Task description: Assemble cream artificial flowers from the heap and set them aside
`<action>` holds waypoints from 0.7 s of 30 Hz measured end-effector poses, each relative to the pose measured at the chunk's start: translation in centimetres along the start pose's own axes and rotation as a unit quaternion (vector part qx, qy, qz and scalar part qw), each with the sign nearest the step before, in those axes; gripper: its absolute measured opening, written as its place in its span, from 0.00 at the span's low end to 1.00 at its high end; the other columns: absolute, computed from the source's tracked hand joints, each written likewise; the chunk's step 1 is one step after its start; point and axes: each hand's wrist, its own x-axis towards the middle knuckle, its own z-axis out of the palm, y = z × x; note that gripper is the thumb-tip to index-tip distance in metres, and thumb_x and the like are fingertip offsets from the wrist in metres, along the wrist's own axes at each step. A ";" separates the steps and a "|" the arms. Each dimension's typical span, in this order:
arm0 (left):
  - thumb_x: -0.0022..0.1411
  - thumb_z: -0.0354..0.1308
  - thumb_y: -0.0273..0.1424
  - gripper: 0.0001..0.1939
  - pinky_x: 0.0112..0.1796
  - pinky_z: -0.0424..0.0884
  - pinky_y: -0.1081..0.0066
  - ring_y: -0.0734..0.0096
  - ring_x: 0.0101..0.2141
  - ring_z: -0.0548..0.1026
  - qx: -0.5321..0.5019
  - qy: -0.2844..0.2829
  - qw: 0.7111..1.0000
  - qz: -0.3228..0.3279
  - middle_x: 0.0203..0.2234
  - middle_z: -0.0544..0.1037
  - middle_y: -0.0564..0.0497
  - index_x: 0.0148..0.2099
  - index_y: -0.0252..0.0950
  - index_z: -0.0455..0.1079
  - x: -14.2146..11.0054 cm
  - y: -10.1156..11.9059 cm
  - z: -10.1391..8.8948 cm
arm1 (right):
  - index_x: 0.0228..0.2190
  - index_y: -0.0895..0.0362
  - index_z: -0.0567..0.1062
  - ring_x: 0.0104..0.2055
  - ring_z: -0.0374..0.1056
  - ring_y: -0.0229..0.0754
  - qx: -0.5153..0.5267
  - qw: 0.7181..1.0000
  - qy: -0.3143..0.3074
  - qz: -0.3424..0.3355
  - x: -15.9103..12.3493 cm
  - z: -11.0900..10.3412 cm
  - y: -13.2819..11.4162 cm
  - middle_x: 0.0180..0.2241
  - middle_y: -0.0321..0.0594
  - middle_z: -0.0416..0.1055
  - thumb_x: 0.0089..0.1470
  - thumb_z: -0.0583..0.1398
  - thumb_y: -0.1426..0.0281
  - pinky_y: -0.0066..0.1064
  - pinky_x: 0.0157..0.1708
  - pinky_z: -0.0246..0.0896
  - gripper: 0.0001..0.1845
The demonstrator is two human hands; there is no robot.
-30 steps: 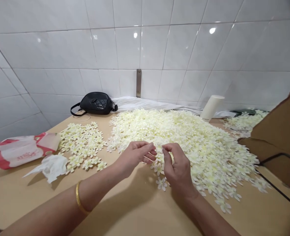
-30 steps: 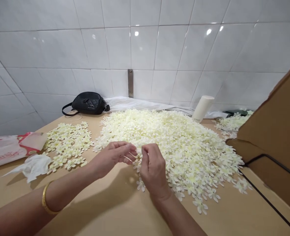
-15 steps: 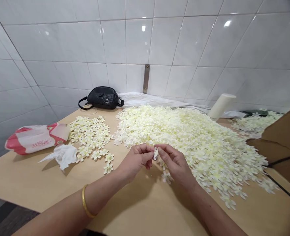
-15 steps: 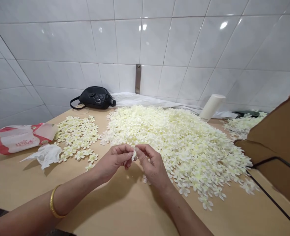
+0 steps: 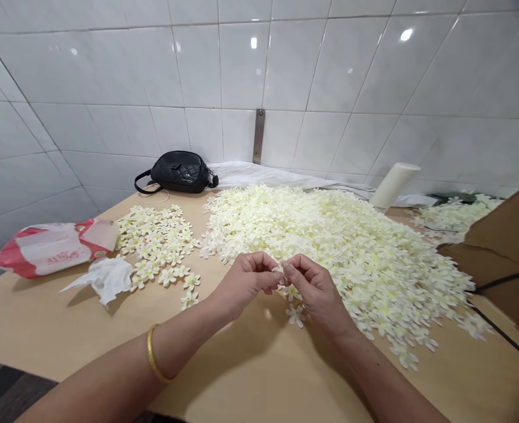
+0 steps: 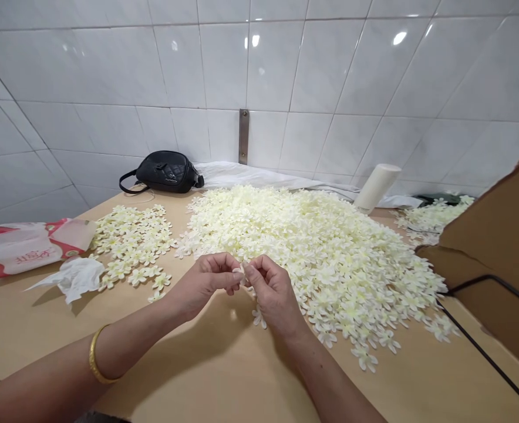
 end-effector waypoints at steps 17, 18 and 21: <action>0.42 0.60 0.25 0.07 0.25 0.60 0.75 0.80 0.19 0.63 -0.022 0.052 0.998 -0.002 0.14 0.66 0.56 0.21 0.32 0.63 0.0 -0.4 -0.2 | 0.25 0.57 0.68 0.28 0.63 0.37 0.038 0.999 -0.015 0.001 -0.3 0.8 -0.1 0.24 0.35 0.67 0.52 0.54 0.64 0.28 0.31 0.58 0.10; 0.43 0.60 0.26 0.07 0.26 0.60 0.74 0.80 0.19 0.64 -0.039 0.042 0.998 -0.009 0.15 0.67 0.56 0.22 0.32 0.63 0.0 -0.5 -0.2 | 0.24 0.57 0.68 0.27 0.63 0.36 0.054 0.998 -0.020 0.012 -0.3 0.7 -0.1 0.24 0.35 0.66 0.52 0.53 0.64 0.28 0.30 0.58 0.11; 0.43 0.60 0.25 0.07 0.26 0.59 0.75 0.80 0.20 0.65 -0.090 0.036 0.995 -0.026 0.16 0.68 0.55 0.22 0.32 0.63 0.2 -0.8 -0.3 | 0.24 0.58 0.68 0.26 0.62 0.36 0.104 0.993 -0.034 0.038 0.0 0.6 -0.1 0.23 0.36 0.66 0.51 0.53 0.61 0.29 0.30 0.59 0.13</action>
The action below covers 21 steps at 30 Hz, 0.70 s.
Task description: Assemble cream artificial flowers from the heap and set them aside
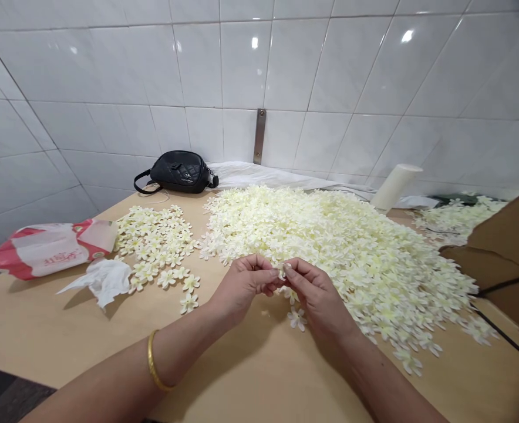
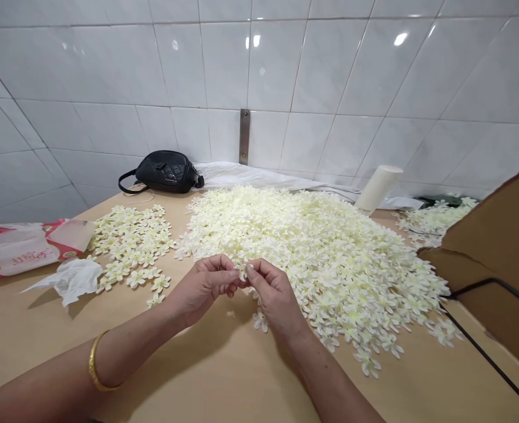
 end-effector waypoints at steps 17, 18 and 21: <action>0.46 0.60 0.26 0.06 0.25 0.59 0.76 0.79 0.20 0.66 -0.002 0.011 1.000 0.017 0.17 0.70 0.54 0.28 0.33 0.64 -0.1 -0.6 0.1 | 0.21 0.59 0.68 0.25 0.60 0.34 0.034 0.999 0.011 -0.001 0.2 -0.7 0.8 0.20 0.34 0.63 0.50 0.56 0.64 0.27 0.30 0.56 0.12; 0.47 0.59 0.27 0.06 0.25 0.59 0.76 0.79 0.21 0.67 -0.020 -0.003 1.000 0.009 0.17 0.70 0.53 0.28 0.32 0.64 -0.1 -0.6 0.1 | 0.21 0.59 0.68 0.25 0.60 0.33 0.051 0.999 0.004 0.000 0.2 -0.7 0.8 0.20 0.33 0.63 0.50 0.56 0.65 0.27 0.30 0.56 0.11; 0.48 0.59 0.27 0.06 0.25 0.59 0.77 0.78 0.21 0.67 -0.090 -0.019 0.995 -0.045 0.18 0.70 0.52 0.25 0.31 0.63 -0.1 -0.5 0.2 | 0.21 0.58 0.67 0.23 0.59 0.33 0.070 0.998 -0.005 0.006 0.2 -0.6 0.8 0.18 0.32 0.62 0.51 0.56 0.65 0.26 0.28 0.56 0.12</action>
